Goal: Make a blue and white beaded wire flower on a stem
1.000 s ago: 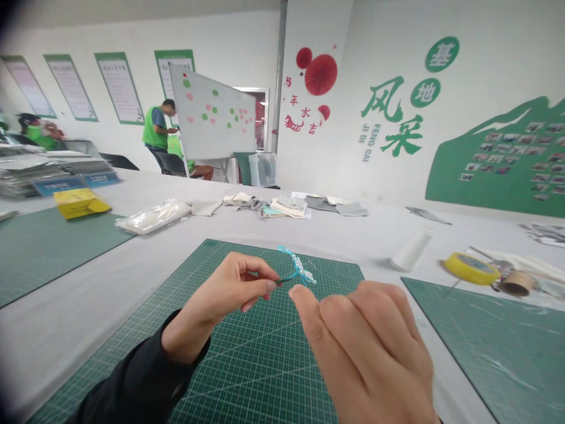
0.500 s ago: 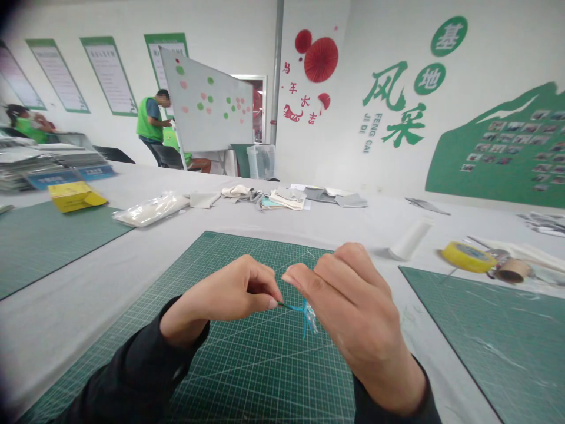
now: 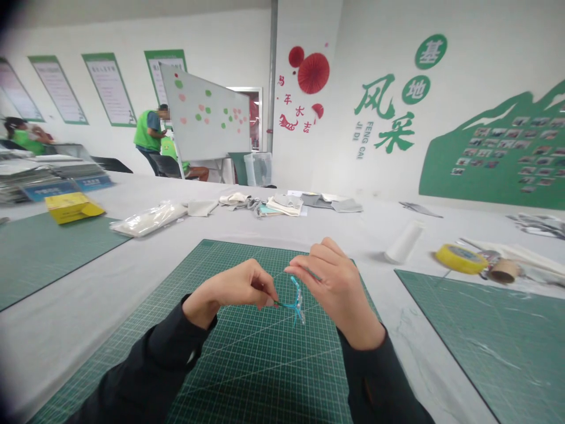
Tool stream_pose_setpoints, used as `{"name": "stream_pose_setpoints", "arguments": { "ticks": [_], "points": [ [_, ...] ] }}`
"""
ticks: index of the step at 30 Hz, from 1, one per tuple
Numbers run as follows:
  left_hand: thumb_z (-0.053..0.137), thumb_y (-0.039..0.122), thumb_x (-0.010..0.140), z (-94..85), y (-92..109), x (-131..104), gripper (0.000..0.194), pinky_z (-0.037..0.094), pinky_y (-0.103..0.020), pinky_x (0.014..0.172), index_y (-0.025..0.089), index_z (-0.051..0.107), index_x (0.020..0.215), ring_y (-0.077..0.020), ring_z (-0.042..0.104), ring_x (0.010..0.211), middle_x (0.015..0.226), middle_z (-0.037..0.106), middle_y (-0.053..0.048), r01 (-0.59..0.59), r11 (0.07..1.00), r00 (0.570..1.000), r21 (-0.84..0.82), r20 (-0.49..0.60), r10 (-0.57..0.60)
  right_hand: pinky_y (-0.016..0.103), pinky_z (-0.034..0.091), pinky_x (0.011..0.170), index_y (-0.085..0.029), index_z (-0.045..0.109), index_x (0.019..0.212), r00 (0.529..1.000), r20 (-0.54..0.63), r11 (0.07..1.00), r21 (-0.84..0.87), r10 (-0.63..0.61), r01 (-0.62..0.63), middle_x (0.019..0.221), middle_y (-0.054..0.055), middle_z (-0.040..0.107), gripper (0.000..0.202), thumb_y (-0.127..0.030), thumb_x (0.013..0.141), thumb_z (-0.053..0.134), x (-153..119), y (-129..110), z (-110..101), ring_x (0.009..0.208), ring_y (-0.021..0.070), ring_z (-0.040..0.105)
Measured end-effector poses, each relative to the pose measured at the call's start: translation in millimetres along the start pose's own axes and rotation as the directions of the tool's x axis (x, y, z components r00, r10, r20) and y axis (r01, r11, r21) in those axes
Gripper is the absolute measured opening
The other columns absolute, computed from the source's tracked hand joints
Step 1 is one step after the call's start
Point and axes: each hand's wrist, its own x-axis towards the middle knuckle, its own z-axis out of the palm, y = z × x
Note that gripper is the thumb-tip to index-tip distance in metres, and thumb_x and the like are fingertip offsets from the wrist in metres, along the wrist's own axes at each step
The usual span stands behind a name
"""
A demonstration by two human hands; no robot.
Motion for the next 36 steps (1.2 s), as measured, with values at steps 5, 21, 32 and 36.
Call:
{"name": "stream_pose_setpoints", "arguments": {
  "ticks": [5, 21, 32, 36],
  "points": [
    [0.059, 0.005, 0.057, 3.9, -3, 3, 0.024, 0.043, -0.021, 0.054, 0.016, 0.077, 0.07, -0.0107, 0.055, 0.055, 0.057, 0.066, 0.001, -0.011, 0.999, 0.998, -0.041, 0.067, 0.014, 0.026, 0.04, 0.057, -0.02, 0.069, 0.076, 1.0, 0.018, 1.0, 0.011, -0.022, 0.022, 0.06, -0.001, 0.056, 0.008, -0.021, 0.083, 0.067, 0, -3, 6, 0.062, 0.0125, 0.044],
    [0.073, 0.023, 0.067, -3.7, 1, -6, 0.013, 0.031, -0.019, 0.043, 0.013, 0.075, 0.075, -0.0047, 0.04, 0.042, 0.052, 0.057, 0.002, -0.09, 0.975, 0.987, -0.203, 0.115, 0.115, 0.026, 0.033, 0.053, -0.023, 0.074, 0.07, 0.914, 0.014, 0.897, 0.185, 0.406, -0.402, 0.053, -0.003, 0.044, 0.012, -0.033, 0.078, 0.072, -7, 12, 14, 0.057, 0.0114, 0.041],
    [0.073, 0.023, 0.07, 0.7, 11, -15, 0.011, 0.029, -0.018, 0.039, 0.013, 0.073, 0.074, -0.0037, 0.041, 0.04, 0.057, 0.059, 0.001, -0.32, 0.889, 0.944, -0.327, -0.191, 0.27, 0.024, 0.027, 0.044, -0.015, 0.067, 0.055, 0.562, 0.341, 0.333, 0.539, 0.754, -0.774, 0.049, -0.003, 0.051, 0.03, -0.042, 0.055, 0.081, -4, 13, 24, 0.047, 0.007, 0.037],
    [0.074, 0.021, 0.069, 2.1, 13, -15, 0.008, 0.03, -0.018, 0.038, 0.013, 0.072, 0.071, -0.0031, 0.041, 0.039, 0.057, 0.06, 0.001, -0.367, 0.853, 0.917, -0.371, -0.297, 0.265, 0.024, 0.034, 0.048, -0.016, 0.069, 0.056, 0.511, 0.374, 0.245, 0.568, 0.774, -0.786, 0.05, -0.002, 0.058, 0.029, -0.038, 0.047, 0.086, -1, 9, 24, 0.048, 0.0086, 0.044]
  ]
}}
